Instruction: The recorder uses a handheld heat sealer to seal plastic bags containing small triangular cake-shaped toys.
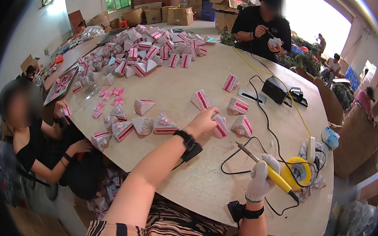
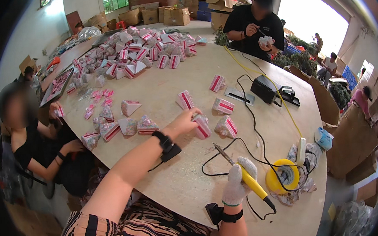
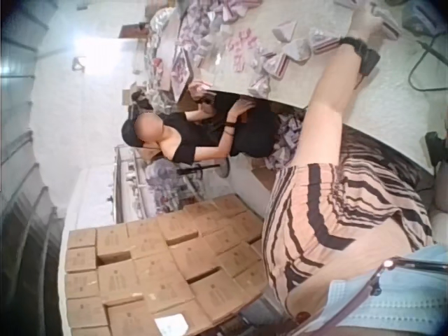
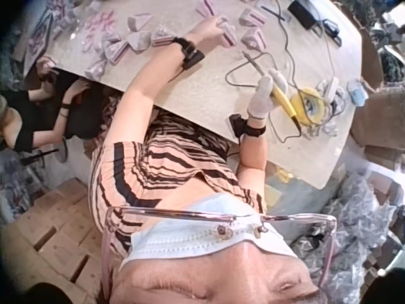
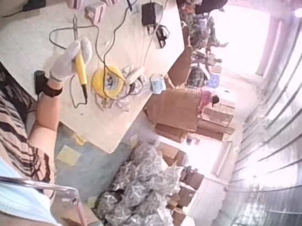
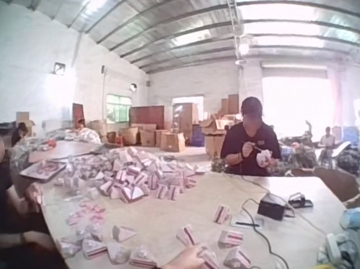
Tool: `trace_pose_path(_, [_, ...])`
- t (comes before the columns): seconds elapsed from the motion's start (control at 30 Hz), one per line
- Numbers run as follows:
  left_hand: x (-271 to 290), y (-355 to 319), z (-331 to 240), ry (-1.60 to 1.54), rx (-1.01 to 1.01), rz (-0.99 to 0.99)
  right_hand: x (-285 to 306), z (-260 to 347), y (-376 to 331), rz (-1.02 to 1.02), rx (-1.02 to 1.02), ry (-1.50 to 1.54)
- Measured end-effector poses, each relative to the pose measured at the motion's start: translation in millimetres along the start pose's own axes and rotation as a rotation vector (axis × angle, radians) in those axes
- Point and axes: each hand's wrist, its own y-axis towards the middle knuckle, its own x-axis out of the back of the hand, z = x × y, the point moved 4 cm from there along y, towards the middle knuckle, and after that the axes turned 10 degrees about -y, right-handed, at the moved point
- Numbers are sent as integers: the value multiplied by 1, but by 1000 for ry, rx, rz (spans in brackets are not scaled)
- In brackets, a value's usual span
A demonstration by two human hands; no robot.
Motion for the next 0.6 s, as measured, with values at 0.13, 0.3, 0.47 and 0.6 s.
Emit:
trace_pose_path(0.13, [12,-53,-29,-642,223,138,8,-15,-4,25,6,-85])
trace_pose_path(0.3, [15,-92,-30,-815,220,101,-7,-8,-8,228,6,-87])
trace_pose_path(0.47, [14,-100,-35,-811,182,83,-17,6,-9,300,99,-145])
trace_pose_path(0.6, [10,-101,-27,-788,129,57,-18,10,-12,361,88,-205])
